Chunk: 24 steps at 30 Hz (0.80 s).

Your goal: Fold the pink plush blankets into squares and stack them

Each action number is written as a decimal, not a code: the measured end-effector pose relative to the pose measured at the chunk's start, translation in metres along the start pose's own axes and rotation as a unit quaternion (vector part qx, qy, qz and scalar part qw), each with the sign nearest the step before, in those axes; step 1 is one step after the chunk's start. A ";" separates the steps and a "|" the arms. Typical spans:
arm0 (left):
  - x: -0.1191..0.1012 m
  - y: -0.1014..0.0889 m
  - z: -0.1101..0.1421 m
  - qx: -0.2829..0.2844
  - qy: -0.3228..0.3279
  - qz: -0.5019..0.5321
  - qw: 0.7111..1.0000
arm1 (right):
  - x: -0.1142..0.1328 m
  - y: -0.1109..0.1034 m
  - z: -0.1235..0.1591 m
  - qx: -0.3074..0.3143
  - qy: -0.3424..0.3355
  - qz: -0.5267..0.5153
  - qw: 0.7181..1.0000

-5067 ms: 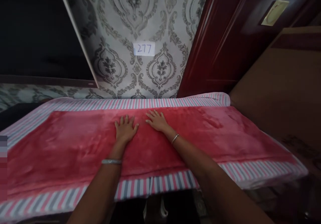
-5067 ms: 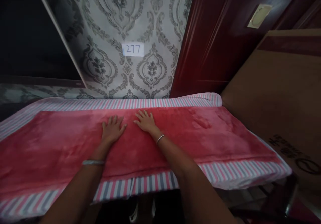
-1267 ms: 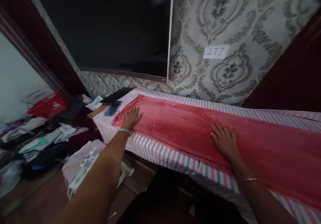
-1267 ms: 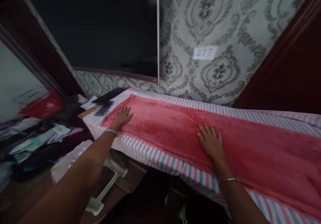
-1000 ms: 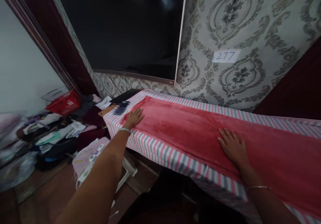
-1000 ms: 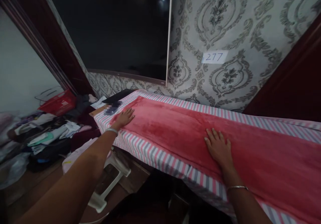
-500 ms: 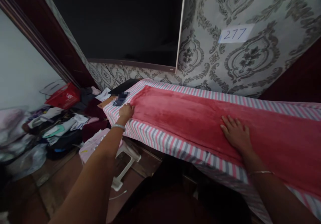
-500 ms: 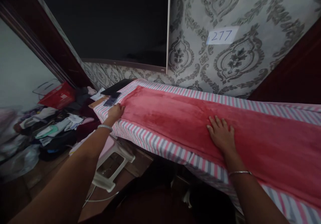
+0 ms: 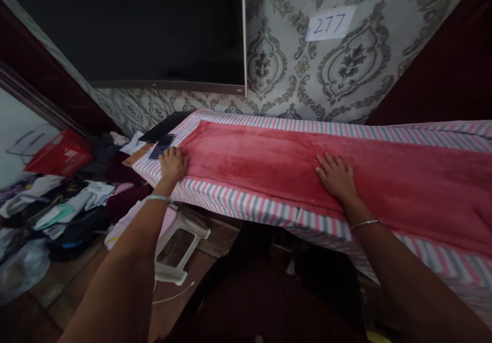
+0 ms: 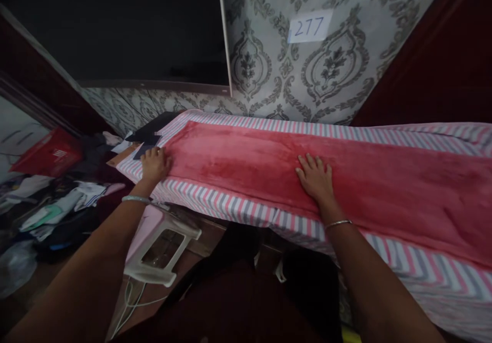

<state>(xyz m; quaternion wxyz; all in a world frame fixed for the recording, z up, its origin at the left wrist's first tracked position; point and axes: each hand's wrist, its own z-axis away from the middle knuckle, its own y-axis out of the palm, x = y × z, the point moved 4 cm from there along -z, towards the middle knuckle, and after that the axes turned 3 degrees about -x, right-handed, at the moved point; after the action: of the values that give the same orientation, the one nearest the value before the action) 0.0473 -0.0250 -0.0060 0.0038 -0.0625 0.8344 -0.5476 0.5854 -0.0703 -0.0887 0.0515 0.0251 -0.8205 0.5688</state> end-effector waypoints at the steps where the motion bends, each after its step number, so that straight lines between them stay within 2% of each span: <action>1: -0.014 -0.002 0.006 -0.008 0.053 0.019 0.998 | 0.000 0.000 -0.002 0.002 0.002 -0.008 1.000; 3: -0.046 -0.002 0.023 0.017 0.173 0.073 0.982 | -0.002 0.000 -0.006 0.009 0.012 -0.025 1.000; 5: -0.074 0.000 0.043 0.054 0.276 0.126 0.951 | -0.006 -0.001 -0.009 0.020 0.020 -0.055 0.998; 7: -0.094 0.001 0.059 0.072 0.335 0.158 0.926 | -0.011 -0.005 -0.004 0.023 0.014 -0.104 0.994; 11: -0.104 0.002 0.065 0.068 0.352 0.179 0.916 | -0.015 -0.024 0.037 0.011 -0.050 -0.198 0.979; 16: -0.104 0.004 0.055 0.060 0.355 0.188 0.914 | -0.011 -0.042 0.100 0.033 -0.119 -0.215 0.969; 19: -0.108 0.004 0.055 0.053 0.350 0.164 0.921 | -0.011 -0.044 0.108 0.006 -0.116 -0.206 0.972; 24: -0.108 0.006 0.060 0.039 0.338 0.100 0.935 | -0.002 -0.044 0.104 -0.033 -0.105 -0.160 0.981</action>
<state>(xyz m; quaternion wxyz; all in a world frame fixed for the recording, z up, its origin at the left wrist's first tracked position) 0.1584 -0.0658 -0.0427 -0.2213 0.2097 0.7666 -0.5651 0.5861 -0.1834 -0.0840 0.0562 0.2138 -0.8250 0.5201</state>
